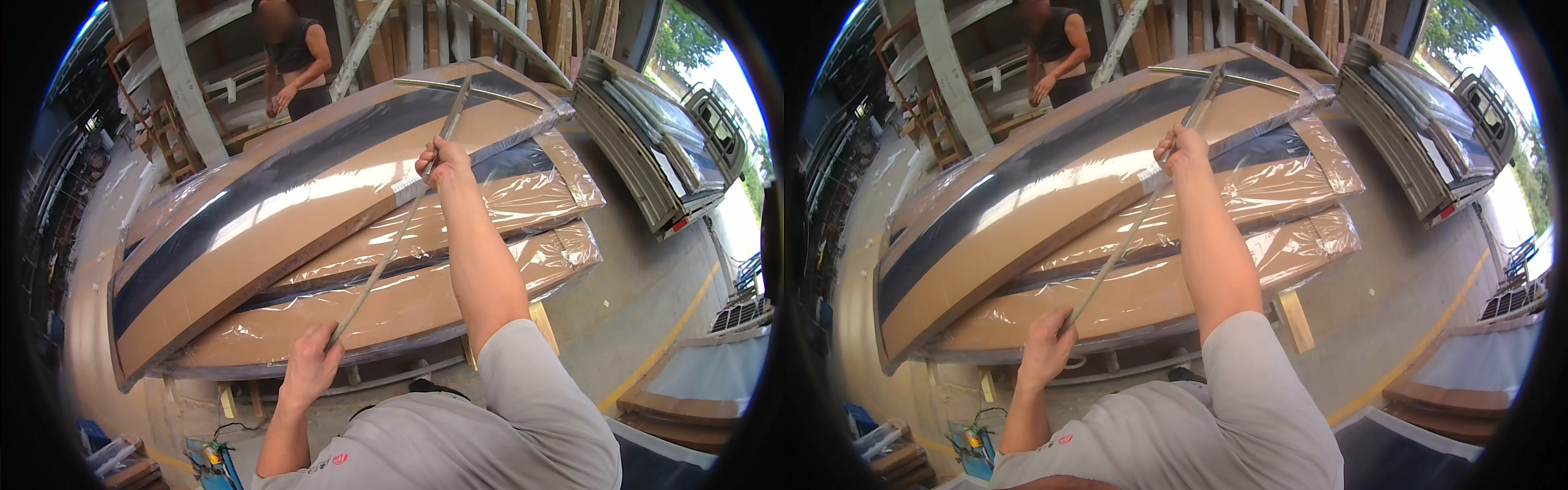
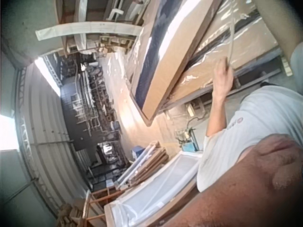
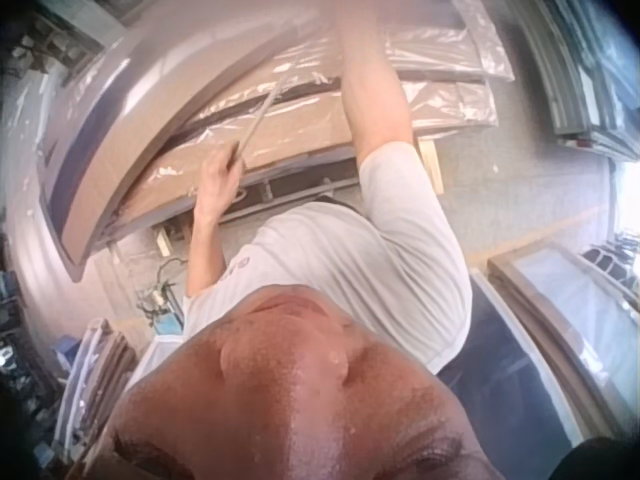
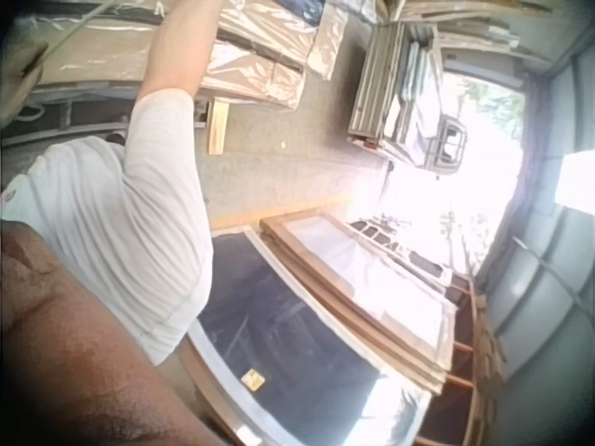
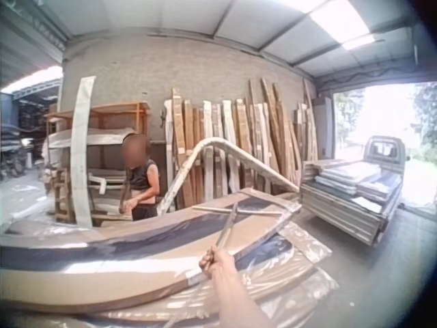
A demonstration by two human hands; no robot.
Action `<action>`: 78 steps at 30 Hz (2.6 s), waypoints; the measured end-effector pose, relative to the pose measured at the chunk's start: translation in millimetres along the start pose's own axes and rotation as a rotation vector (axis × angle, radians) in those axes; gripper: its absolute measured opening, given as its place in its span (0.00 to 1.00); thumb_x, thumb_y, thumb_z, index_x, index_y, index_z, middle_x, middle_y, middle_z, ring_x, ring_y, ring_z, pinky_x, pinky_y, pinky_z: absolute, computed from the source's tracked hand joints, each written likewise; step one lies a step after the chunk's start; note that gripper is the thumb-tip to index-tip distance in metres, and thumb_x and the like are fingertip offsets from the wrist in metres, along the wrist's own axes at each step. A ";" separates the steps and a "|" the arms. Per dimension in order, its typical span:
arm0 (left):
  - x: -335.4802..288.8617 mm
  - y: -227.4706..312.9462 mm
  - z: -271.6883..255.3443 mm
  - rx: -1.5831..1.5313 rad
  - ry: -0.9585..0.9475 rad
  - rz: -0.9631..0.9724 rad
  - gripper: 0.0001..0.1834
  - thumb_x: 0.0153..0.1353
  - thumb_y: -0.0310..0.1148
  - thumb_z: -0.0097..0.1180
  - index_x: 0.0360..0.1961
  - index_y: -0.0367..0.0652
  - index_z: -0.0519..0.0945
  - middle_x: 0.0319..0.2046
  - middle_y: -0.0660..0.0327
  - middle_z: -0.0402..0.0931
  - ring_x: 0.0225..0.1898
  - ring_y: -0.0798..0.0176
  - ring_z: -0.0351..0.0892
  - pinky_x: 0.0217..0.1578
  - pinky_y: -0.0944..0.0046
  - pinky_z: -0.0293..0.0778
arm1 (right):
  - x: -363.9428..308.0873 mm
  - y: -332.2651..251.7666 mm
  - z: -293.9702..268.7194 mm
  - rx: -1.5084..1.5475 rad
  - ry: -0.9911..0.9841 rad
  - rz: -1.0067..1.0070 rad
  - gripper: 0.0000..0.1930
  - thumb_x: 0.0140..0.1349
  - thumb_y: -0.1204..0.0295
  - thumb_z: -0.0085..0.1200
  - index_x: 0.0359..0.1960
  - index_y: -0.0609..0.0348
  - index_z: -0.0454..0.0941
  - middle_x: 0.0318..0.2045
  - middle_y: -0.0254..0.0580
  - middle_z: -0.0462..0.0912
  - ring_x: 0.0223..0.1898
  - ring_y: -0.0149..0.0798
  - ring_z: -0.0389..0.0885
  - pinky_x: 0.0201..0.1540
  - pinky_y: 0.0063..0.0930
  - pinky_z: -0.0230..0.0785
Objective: The person uses a T-shaped tool to pull a plastic strap around a stack of large, brown, wrapped boxes on a pallet.
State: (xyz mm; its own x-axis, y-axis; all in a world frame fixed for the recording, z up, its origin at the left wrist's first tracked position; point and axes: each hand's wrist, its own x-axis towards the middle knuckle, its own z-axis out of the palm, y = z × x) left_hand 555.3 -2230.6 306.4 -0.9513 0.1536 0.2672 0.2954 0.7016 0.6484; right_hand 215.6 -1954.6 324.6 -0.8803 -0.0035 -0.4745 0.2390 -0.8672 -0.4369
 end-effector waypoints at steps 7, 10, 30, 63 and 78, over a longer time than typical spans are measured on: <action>38.8 11.8 15.4 -0.031 -0.003 -0.060 0.12 0.55 0.22 0.56 0.42 0.32 0.79 0.29 0.43 0.77 0.33 0.41 0.79 0.34 0.50 0.73 | 44.6 -16.6 15.2 -0.006 0.035 -0.001 0.15 0.75 0.66 0.43 0.27 0.54 0.65 0.17 0.33 0.63 0.15 0.30 0.61 0.18 0.27 0.55; 60.9 18.0 26.1 -0.036 -0.015 -0.110 0.11 0.55 0.23 0.56 0.39 0.31 0.80 0.28 0.44 0.77 0.31 0.42 0.78 0.33 0.51 0.73 | 64.9 -27.7 15.2 0.004 0.030 -0.025 0.14 0.74 0.67 0.44 0.27 0.53 0.65 0.17 0.33 0.63 0.15 0.31 0.61 0.18 0.28 0.55; 100.3 46.4 52.0 -0.066 0.001 -0.114 0.11 0.52 0.25 0.57 0.38 0.33 0.82 0.23 0.52 0.77 0.25 0.61 0.76 0.30 0.62 0.72 | 78.0 -36.9 8.6 -0.093 0.084 -0.066 0.12 0.71 0.70 0.43 0.26 0.53 0.63 0.17 0.32 0.63 0.14 0.28 0.59 0.17 0.24 0.52; -325.8 -111.4 -184.5 -0.090 0.009 -0.442 0.12 0.46 0.31 0.60 0.29 0.31 0.82 0.20 0.48 0.76 0.21 0.53 0.76 0.26 0.57 0.72 | -322.1 413.7 -42.7 -0.472 -0.108 0.355 0.18 0.77 0.55 0.41 0.35 0.56 0.65 0.19 0.30 0.59 0.17 0.29 0.57 0.21 0.28 0.56; -341.0 -129.1 -184.8 -0.053 -0.094 -0.369 0.13 0.46 0.34 0.59 0.26 0.33 0.81 0.23 0.46 0.77 0.27 0.41 0.78 0.30 0.49 0.73 | -385.2 377.7 -73.5 -1.250 -0.442 0.480 0.18 0.77 0.58 0.42 0.34 0.61 0.71 0.14 0.29 0.59 0.10 0.26 0.53 0.12 0.26 0.50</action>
State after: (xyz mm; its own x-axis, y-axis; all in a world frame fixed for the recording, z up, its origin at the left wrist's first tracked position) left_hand 857.8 -2502.2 263.4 -0.9977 -0.0376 -0.0567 -0.0670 0.6848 0.7256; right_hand 675.2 -2244.3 286.2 -0.6085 -0.5247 -0.5953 0.5437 0.2708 -0.7944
